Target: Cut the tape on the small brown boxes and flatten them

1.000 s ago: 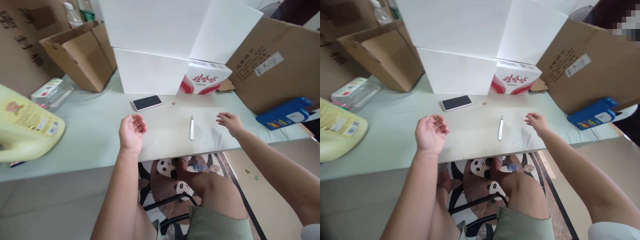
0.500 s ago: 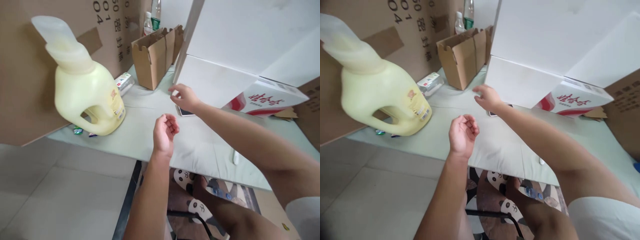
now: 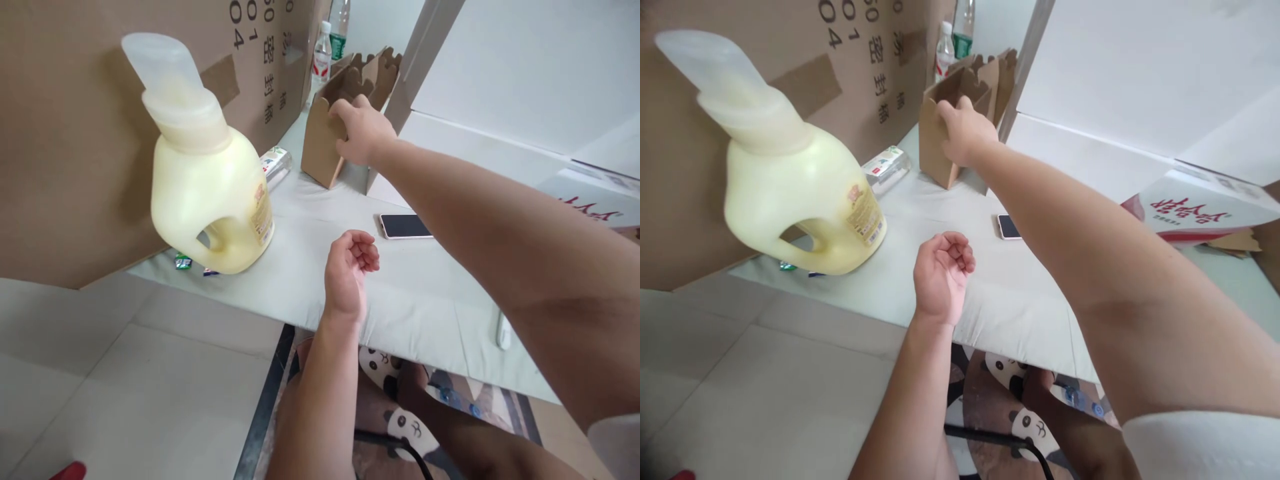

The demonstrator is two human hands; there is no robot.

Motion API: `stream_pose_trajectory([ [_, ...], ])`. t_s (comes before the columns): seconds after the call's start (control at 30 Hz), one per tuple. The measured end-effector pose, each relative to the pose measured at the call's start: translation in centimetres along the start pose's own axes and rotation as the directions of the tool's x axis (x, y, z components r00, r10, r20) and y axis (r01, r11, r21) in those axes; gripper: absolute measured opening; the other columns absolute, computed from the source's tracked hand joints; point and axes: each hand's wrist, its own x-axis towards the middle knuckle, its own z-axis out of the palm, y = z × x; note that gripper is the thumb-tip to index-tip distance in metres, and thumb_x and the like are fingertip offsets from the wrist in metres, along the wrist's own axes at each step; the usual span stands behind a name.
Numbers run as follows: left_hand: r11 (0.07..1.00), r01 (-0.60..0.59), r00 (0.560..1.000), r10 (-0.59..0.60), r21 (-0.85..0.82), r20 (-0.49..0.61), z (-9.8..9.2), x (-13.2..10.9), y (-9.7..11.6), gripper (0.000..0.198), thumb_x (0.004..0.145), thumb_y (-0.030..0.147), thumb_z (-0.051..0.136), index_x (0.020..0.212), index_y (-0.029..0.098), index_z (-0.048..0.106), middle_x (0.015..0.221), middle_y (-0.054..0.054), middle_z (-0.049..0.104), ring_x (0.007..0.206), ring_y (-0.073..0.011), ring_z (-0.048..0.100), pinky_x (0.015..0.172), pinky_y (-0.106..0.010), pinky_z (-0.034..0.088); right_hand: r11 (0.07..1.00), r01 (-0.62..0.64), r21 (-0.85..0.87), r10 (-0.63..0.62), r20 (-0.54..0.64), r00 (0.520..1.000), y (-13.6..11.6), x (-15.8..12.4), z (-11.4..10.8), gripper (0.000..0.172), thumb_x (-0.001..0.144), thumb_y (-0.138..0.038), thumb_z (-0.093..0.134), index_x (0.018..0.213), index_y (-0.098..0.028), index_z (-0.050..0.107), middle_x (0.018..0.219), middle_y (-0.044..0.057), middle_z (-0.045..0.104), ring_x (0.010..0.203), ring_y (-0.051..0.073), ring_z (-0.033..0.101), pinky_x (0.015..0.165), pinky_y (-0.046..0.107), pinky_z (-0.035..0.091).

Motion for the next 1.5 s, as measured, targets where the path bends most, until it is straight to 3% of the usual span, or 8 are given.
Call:
stream_pose_trajectory([
  [0.2,1.0,-0.019,1.0,0.019,-0.024,0.025,0.8,-0.6,-0.7,0.026,0.082,0.039,0.052,0.07,0.019,0.062,0.063,-0.003,0.056,0.056,-0.0125,0.05,0.056,-0.027,0.039,0.987,-0.161,0.03,0.159,0.06,0.986,2.4,-3.0,-1.1,0.015,0.08,-0.022,0.067,0.088,-0.023,0.055,0.094,0.009,0.065,0.103,0.03,0.063,0.095,0.047,0.052],
  [0.33,0.975,-0.203,0.976,0.209,0.086,-0.061,0.7,-0.7,-0.7,0.026,0.087,0.037,0.052,0.069,0.02,0.06,0.062,-0.001,0.053,0.058,-0.0133,0.05,0.057,-0.027,0.039,0.997,-0.038,0.062,0.04,-0.044,0.998,2.5,-7.2,-2.6,0.012,0.087,-0.022,0.056,0.077,-0.024,0.049,0.1,0.009,0.064,0.098,0.027,0.062,0.091,0.042,0.052],
  [0.53,0.681,-0.595,0.676,0.711,0.427,-0.193,-0.7,-0.8,0.8,0.016,0.091,0.024,0.059,0.075,0.022,0.059,0.081,0.0,0.056,0.085,-0.0147,0.056,0.082,-0.026,0.045,0.993,0.069,0.09,-0.045,-0.245,0.968,1.7,-22.9,-8.6,0.009,0.082,-0.017,0.055,0.085,-0.025,0.059,0.088,0.005,0.068,0.074,0.02,0.062,0.068,0.037,0.049],
  [0.8,0.786,-0.465,0.878,0.35,0.407,0.327,1.3,-1.6,-1.5,0.021,0.089,0.037,0.068,0.084,0.02,0.078,0.099,-0.008,0.076,0.101,-0.0237,0.071,0.094,-0.033,0.053,0.967,-0.149,0.207,0.244,-0.583,0.775,3.2,-41.5,-10.0,0.02,0.093,-0.027,0.057,0.096,-0.039,0.073,0.103,0.004,0.072,0.095,0.029,0.068,0.076,0.05,0.052],
  [0.97,0.753,-0.499,0.86,0.368,0.429,0.355,3.0,-1.7,-3.8,0.019,0.083,0.024,0.064,0.081,0.023,0.082,0.097,-0.004,0.08,0.102,-0.0244,0.074,0.098,-0.036,0.055,0.92,-0.079,0.384,0.331,-0.656,0.679,6.2,-42.8,-8.2,0.044,0.09,-0.029,0.069,0.13,-0.045,0.062,0.126,0.003,0.066,0.113,0.027,0.066,0.088,0.047,0.057],
  [1.17,0.715,-0.482,0.864,0.292,0.506,0.41,4.6,-1.3,-6.5,0.035,0.087,0.042,0.063,0.069,0.019,0.081,0.081,-0.01,0.078,0.096,-0.028,0.076,0.102,-0.041,0.057,0.908,-0.166,0.386,0.39,-0.627,0.674,9.2,-44.5,-7.7,0.029,0.084,-0.026,0.074,0.109,-0.038,0.065,0.142,0.003,0.051,0.118,0.026,0.062,0.106,0.053,0.052],
  [1.33,0.724,-0.498,0.835,0.252,0.477,0.489,6.2,-0.9,-8.7,0.032,0.09,0.048,0.059,0.083,0.023,0.078,0.081,-0.007,0.079,0.098,-0.029,0.075,0.102,-0.045,0.054,0.708,-0.299,0.64,0.659,-0.446,0.606,10.1,-45.6,-7.6,0.073,0.084,-0.035,0.073,0.147,-0.048,0.038,0.141,0.004,0.052,0.131,0.027,0.056,0.11,0.055,0.05],
  [1.5,0.812,-0.438,0.845,0.226,0.385,0.485,7.6,-1.1,-10.0,0.027,0.071,0.013,0.059,0.093,0.025,0.068,0.082,-0.003,0.079,0.096,-0.0256,0.073,0.1,-0.042,0.052,0.561,-0.22,0.798,0.721,-0.342,0.602,10.6,-46.5,-7.5,0.045,0.09,-0.036,0.067,0.133,-0.041,0.053,0.133,0.004,0.061,0.125,0.024,0.062,0.102,0.044,0.057],
])
